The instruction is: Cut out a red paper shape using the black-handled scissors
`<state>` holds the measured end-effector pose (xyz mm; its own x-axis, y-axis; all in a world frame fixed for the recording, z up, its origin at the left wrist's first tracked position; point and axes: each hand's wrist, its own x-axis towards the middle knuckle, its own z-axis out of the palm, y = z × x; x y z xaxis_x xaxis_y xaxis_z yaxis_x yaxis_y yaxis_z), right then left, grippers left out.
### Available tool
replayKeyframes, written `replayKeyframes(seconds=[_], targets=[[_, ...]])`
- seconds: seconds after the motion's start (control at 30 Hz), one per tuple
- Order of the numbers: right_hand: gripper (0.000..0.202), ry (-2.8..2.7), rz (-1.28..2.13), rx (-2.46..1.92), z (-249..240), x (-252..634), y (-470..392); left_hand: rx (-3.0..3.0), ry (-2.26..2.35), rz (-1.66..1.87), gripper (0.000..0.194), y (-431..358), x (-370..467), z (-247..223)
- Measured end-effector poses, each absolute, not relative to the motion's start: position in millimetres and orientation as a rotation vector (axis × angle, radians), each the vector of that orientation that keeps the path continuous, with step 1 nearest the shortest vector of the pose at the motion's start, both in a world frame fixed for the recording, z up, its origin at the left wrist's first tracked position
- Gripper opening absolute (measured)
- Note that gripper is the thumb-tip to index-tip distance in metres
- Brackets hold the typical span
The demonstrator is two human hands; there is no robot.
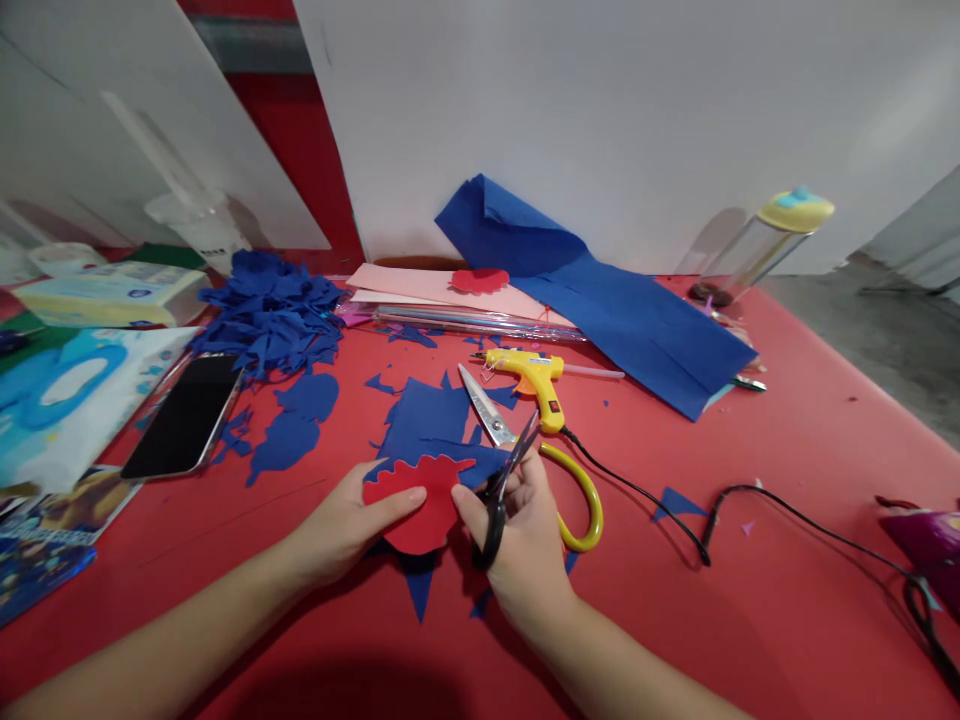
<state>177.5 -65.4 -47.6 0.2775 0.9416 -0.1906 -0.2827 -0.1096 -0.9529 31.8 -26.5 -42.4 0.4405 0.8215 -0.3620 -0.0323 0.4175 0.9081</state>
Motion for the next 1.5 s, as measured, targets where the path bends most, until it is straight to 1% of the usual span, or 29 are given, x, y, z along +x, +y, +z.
replayKeyframes(seconds=[0.23, 0.4, 0.67, 0.73, 0.9, 1.0, 1.07, 1.2, 1.5], targets=[[0.03, -0.704, 1.215, -1.252, -50, 178, -64, 1.348, 1.048, 0.625, 0.027, -21, 27, -40], [0.026, -0.731, 1.285, -1.243, -55, 181, -62, 1.481, 1.146, 0.6, 0.027, -16, 24, -35], [0.031, -0.743, 1.372, -1.146, -51, 179, -63, 1.667, 1.281, 0.67, 0.026, -3, 13, -17], [0.031, -0.8, 1.461, -1.072, -51, 179, -65, 1.692, 1.322, 0.713, 0.024, 0, 10, -15], [0.041, -1.038, 1.86, -0.899, -55, 180, -70, 1.654, 1.423, 0.849, 0.023, 3, 4, -16], [0.043, -1.112, 1.96, -0.876, -57, 180, -71, 1.591, 1.45, 0.947, 0.022, 3, 4, -16], [0.044, -1.12, 1.991, -0.866, -58, 180, -71, 1.563, 1.445, 0.977, 0.021, 2, 4, -15], [0.046, -1.115, 2.019, -0.862, -56, 180, -71, 1.584, 1.422, 0.918, 0.02, -3, 7, -12], [0.042, -1.139, 1.931, -0.86, -55, 182, -70, 1.619, 1.302, 0.748, 0.02, -8, 13, -6]])
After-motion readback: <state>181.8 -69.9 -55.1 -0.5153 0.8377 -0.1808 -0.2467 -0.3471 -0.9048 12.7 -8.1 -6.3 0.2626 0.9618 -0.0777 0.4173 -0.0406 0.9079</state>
